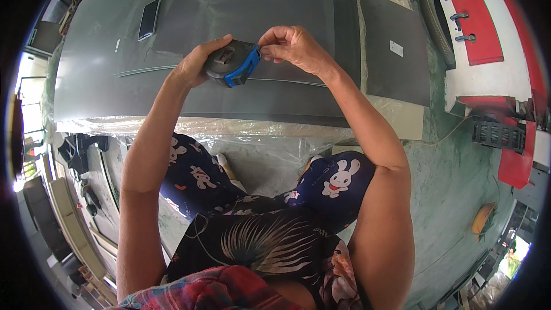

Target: Measuring a gray rectangular panel using a tape measure in a manufacturing setting.

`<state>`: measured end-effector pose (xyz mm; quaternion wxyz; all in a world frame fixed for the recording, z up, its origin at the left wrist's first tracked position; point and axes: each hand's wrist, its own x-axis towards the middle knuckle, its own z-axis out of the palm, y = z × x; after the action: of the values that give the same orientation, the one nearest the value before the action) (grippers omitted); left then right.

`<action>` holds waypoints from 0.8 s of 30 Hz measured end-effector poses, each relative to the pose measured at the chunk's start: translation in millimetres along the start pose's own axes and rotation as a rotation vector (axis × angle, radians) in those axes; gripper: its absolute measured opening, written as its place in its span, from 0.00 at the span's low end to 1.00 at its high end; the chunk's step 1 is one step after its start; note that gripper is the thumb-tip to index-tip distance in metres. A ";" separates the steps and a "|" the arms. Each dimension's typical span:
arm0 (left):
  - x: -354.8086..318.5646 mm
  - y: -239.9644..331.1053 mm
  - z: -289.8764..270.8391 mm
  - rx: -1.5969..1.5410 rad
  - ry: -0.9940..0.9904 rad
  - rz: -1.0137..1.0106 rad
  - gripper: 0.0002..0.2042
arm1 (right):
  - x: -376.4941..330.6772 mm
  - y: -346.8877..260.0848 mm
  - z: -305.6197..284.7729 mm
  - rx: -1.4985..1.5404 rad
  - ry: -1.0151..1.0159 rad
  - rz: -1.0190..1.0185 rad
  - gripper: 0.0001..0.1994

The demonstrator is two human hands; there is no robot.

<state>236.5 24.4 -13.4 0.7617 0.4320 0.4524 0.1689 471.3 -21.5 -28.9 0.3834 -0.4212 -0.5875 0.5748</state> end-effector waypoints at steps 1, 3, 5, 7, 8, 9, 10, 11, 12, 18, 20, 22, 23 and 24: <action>1.0 -1.2 0.6 -0.007 -0.006 -0.008 0.19 | -0.8 0.6 -0.1 0.021 -0.002 -0.005 0.08; 1.7 -2.8 0.5 -0.013 -0.010 -0.017 0.19 | -3.6 -1.2 0.1 0.023 -0.002 0.004 0.08; 0.7 -3.5 -0.6 -0.027 -0.036 -0.005 0.19 | -3.8 -1.8 1.4 0.028 -0.006 0.010 0.08; -0.8 -1.5 3.4 -0.031 -0.033 -0.011 0.19 | -4.9 -1.7 -0.1 0.044 -0.005 -0.008 0.08; -1.2 -0.5 5.0 -0.035 -0.028 -0.017 0.20 | -5.6 -2.9 -1.7 0.044 -0.003 -0.007 0.08; -1.1 -0.8 5.1 -0.034 -0.028 -0.017 0.20 | -5.8 -5.6 -2.8 0.051 -0.026 -0.020 0.08; -0.8 -1.2 4.9 -0.047 -0.044 -0.005 0.20 | -6.0 -8.7 -3.7 0.059 -0.049 -0.032 0.07; -0.6 -1.3 4.7 -0.060 -0.060 0.007 0.20 | -6.4 -12.2 -4.0 0.059 -0.050 -0.033 0.07; -0.6 -0.8 5.2 -0.060 -0.060 0.007 0.20 | -7.3 -16.7 -3.8 0.068 -0.046 -0.042 0.07; 0.0 6.1 13.3 -0.101 -0.059 0.014 0.18 | -9.5 -18.9 -8.3 0.087 -0.022 -0.057 0.05; -0.4 9.2 16.2 -0.093 -0.023 0.008 0.17 | -12.5 -20.5 -12.4 0.104 -0.014 -0.059 0.04; 5.9 6.7 1.7 -0.135 -0.020 0.043 0.17 | -14.8 -29.5 -15.9 0.082 -0.005 -0.105 0.05; 8.3 4.2 -7.5 -0.177 -0.021 0.079 0.18 | -15.8 -31.6 -20.5 0.084 -0.006 -0.106 0.05; 6.7 6.3 -9.6 -0.173 0.012 0.094 0.16 | -17.6 -34.8 -28.1 0.083 0.011 -0.136 0.06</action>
<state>232.8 37.2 -14.0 0.7847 0.3845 0.4197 0.2456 501.8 -27.5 7.8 0.4420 -0.3671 -0.5882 0.5691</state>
